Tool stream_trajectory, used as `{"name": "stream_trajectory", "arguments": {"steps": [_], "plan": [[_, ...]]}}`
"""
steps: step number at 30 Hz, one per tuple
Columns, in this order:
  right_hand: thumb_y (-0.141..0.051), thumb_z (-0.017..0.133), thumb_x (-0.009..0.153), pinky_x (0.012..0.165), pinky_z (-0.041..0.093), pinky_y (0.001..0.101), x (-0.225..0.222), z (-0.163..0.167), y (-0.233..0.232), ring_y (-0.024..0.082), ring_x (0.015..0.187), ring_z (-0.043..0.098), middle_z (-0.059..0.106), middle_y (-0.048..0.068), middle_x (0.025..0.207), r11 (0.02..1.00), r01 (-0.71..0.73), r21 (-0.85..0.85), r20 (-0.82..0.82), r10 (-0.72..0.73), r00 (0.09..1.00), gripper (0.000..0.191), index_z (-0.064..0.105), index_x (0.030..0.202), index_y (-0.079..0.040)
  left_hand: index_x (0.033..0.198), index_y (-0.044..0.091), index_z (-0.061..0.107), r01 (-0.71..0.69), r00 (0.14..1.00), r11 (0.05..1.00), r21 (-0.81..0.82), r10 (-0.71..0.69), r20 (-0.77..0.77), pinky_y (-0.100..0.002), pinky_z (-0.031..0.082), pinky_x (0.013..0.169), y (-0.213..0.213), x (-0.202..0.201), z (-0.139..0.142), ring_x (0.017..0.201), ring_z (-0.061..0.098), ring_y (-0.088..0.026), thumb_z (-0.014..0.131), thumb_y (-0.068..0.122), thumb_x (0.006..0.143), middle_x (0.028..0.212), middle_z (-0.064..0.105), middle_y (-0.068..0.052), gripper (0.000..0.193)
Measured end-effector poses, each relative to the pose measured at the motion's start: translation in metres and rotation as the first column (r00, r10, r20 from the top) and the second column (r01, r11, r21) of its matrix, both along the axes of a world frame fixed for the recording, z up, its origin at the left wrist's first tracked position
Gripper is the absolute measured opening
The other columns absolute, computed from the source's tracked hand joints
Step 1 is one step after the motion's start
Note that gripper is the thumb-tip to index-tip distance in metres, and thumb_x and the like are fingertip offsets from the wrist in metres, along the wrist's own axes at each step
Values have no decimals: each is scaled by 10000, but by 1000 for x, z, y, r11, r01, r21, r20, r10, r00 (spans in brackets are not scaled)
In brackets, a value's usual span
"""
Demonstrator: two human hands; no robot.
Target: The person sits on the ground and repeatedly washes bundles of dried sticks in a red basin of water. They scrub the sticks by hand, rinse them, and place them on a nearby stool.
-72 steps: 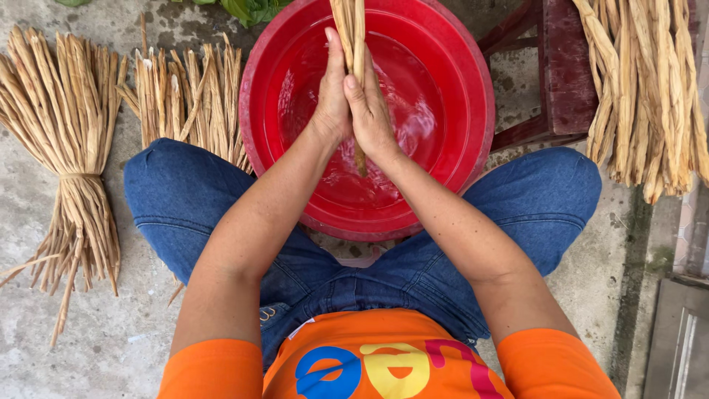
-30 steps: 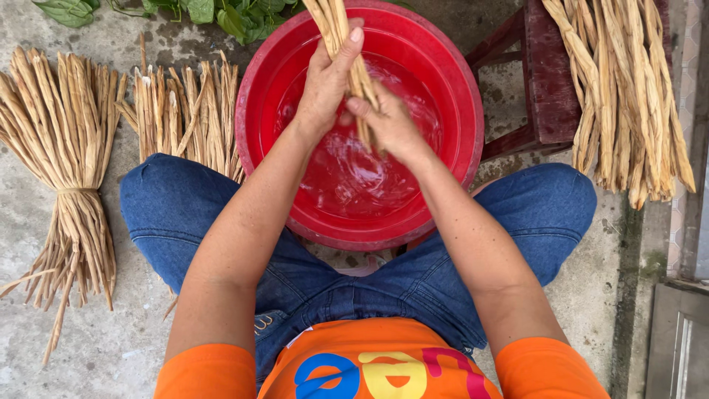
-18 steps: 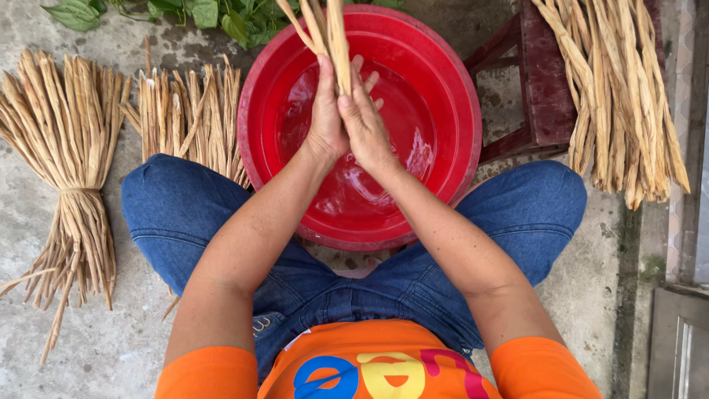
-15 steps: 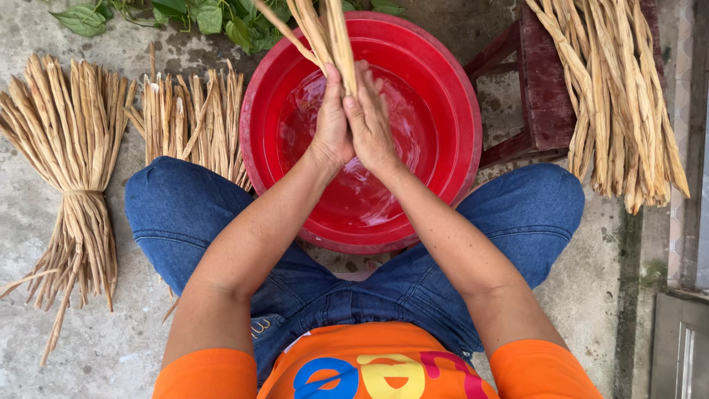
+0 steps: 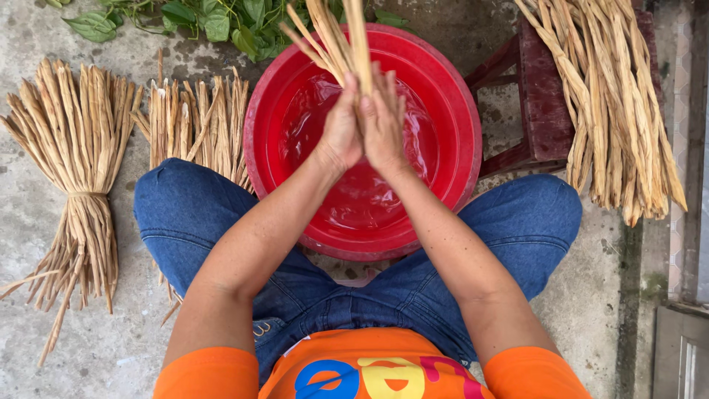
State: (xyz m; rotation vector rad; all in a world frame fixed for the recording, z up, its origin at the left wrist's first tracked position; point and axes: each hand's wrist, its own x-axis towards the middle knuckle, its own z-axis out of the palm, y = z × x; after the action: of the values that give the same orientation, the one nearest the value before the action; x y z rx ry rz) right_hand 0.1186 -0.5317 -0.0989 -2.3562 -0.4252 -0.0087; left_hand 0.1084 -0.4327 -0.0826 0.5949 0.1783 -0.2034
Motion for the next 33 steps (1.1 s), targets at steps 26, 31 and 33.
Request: {"name": "stream_trajectory", "arguments": {"steps": [26, 31, 33], "plan": [[-244, 652, 1046, 680, 620, 334, 42, 30, -44, 163, 685, 651, 658, 50, 801, 465, 447, 764, -586, 211, 782, 275, 666, 1192, -11, 1241, 94, 502, 337, 913, 686, 645, -406, -45, -297, 564, 568, -13, -41, -29, 700, 609, -129, 435, 728, 899, 905, 601, -64, 723], [-371, 630, 1021, 865, 624, 388, -12, 17, 21, 238, 1004, 676, 675, 117, 1070, 721, 228, 655, -328, -1, 945, 375, 676, 1230, -63, 1484, 88, 417, 106, 994, 978, 179, -109, 11, -335, 586, 996, 4, -13, -27, 1292, 601, -212, 334, 749, 947, 1386, 565, -142, 854], [-471, 562, 1011, 1054, 470, 460, -23, 10, 29, 302, 1226, 596, 630, 183, 1302, 808, 168, 564, -270, -12, 963, 542, 581, 1386, -80, 1480, 109, 397, 12, 1000, 990, 140, -10, -18, -448, 562, 974, 2, -13, -31, 1320, 545, -269, 338, 728, 890, 1425, 487, -97, 856]]}}
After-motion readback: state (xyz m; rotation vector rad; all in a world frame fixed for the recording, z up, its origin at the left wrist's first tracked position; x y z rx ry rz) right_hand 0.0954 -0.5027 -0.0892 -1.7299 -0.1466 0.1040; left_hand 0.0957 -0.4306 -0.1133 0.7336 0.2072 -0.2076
